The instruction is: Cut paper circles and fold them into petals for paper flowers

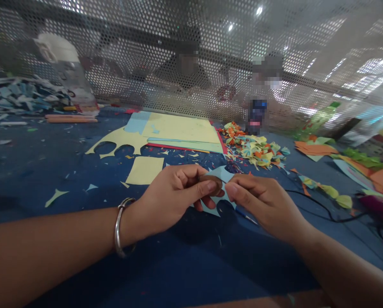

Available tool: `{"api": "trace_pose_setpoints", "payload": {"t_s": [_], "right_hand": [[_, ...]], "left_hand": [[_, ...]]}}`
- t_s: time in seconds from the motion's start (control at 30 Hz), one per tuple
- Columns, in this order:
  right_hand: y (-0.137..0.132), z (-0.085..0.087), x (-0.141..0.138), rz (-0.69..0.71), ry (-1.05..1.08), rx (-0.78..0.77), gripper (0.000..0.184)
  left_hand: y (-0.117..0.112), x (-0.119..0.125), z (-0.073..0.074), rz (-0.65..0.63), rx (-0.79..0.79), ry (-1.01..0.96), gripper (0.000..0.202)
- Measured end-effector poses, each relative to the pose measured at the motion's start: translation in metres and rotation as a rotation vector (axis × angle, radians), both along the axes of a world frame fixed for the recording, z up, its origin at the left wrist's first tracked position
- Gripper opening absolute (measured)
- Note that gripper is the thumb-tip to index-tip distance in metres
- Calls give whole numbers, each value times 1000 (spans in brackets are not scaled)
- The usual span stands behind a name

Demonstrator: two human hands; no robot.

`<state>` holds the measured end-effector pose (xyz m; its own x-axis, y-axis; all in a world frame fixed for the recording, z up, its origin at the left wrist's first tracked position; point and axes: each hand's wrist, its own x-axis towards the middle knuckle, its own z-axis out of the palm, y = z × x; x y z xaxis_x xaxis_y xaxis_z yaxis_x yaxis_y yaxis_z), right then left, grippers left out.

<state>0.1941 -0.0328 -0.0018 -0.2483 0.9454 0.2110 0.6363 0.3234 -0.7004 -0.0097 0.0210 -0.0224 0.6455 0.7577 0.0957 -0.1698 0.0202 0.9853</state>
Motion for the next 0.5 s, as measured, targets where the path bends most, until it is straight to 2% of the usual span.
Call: {"api": "trace_pose_setpoints", "payload": {"t_s": [0.27,0.5], "right_hand": [[-1,-1,-1,-8,6,33,43],[1,-1,-2,-36,-16,11,46]], "left_hand": [[0,0,-2,-3,-36,-11,15],[2,-1,-3,72,-8,41,20]]}}
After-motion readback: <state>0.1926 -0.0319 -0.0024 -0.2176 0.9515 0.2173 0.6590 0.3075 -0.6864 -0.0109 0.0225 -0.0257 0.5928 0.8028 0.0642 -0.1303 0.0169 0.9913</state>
